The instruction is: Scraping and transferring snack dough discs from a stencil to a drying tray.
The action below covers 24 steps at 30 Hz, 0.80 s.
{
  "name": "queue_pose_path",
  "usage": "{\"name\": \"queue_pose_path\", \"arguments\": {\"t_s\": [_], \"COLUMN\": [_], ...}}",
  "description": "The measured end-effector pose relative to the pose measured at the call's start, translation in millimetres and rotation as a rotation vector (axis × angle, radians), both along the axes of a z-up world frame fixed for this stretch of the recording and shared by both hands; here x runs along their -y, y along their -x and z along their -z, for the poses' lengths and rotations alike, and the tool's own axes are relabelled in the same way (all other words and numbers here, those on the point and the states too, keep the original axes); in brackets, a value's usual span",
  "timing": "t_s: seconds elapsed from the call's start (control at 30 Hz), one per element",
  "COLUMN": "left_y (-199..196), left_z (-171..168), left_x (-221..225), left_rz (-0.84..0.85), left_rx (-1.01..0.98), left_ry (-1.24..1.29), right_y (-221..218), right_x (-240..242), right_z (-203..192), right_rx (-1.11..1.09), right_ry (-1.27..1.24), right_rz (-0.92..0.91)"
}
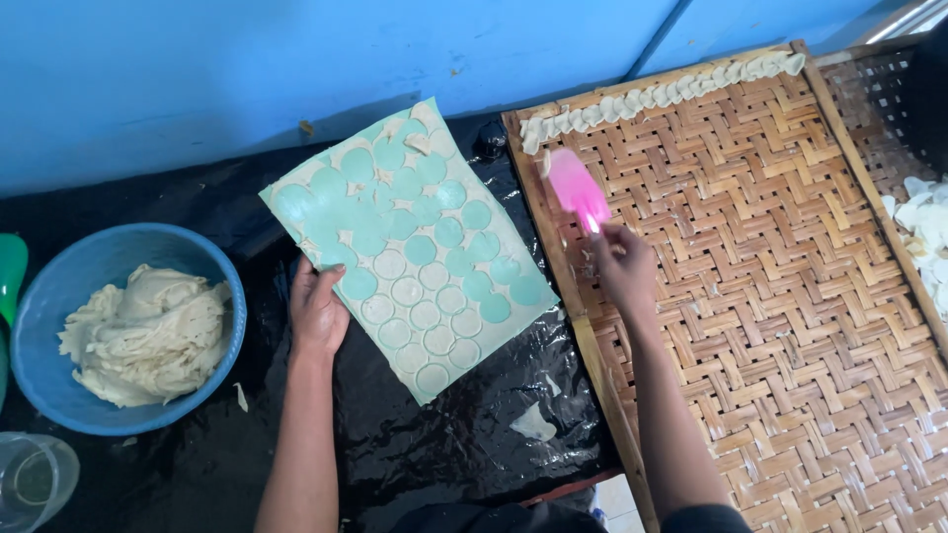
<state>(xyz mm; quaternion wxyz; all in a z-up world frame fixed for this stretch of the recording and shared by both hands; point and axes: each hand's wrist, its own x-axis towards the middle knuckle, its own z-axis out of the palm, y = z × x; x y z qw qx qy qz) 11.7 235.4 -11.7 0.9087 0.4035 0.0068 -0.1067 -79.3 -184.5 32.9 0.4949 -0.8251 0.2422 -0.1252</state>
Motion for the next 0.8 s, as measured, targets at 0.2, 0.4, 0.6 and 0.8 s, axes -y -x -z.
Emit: {"name": "queue_pose_path", "arguments": {"t_s": [0.2,0.4,0.6,0.8], "left_y": [1.7,1.5,1.4,2.5], "left_z": [-0.9,-0.6,-1.0,-1.4], "left_x": [0.9,-0.5,-0.2,0.4], "left_rz": [-0.017,-0.005,0.002,-0.012], "left_rx": [-0.021,-0.027,-0.010,-0.038], "left_ry": [-0.024,-0.022,-0.012,-0.023], "right_y": [-46.1,-55.9,-54.4,-43.7], "right_x": [11.4,14.5,13.6,-2.7], "right_z": [12.0,18.0,13.4,-13.2], "right_rx": [0.058,0.033,0.020,0.024], "right_ry": [0.194,0.216,0.307,0.713], "right_rz": [0.049,0.075,0.105,0.064]}}
